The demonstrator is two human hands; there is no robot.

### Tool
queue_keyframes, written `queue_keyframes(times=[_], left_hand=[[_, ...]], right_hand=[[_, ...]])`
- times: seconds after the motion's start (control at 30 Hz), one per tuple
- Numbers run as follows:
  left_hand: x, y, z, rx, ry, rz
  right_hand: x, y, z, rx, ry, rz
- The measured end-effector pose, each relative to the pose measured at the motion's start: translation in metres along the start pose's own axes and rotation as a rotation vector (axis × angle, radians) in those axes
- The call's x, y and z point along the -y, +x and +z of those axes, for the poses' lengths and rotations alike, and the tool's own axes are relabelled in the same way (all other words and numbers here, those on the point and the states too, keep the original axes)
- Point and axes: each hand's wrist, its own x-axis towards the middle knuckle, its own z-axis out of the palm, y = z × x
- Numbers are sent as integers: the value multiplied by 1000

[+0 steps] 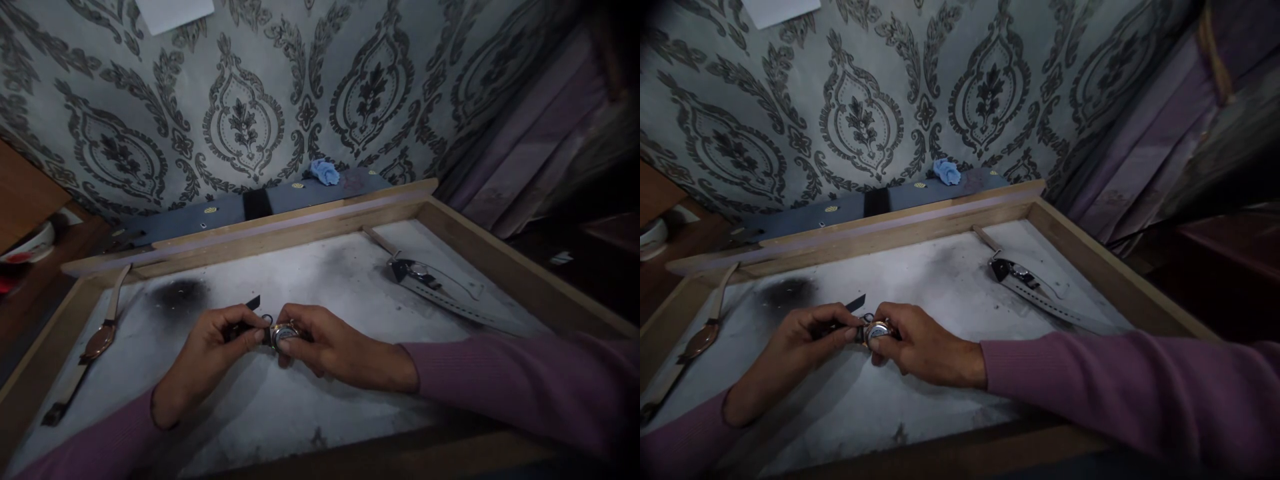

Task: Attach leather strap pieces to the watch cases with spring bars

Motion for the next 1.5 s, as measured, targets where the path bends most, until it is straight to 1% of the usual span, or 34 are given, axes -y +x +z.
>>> queue_keyframes(times=[0.4, 0.67, 1.03, 1.27, 1.5], left_hand=[[3, 0, 2, -30, -61, -28], [-2, -2, 3, -48, 29, 2], [-3, -5, 3, -29, 187, 84], [-5, -5, 4, -4, 197, 109], [-6, -6, 7, 5, 186, 93]], right_hand=[[3, -1, 0, 5, -42, -9], [-1, -1, 0, 22, -44, -53], [-5, -2, 2, 8, -53, -34], [-4, -2, 1, 21, -50, -29], [-3, -3, 5, -23, -86, -26]])
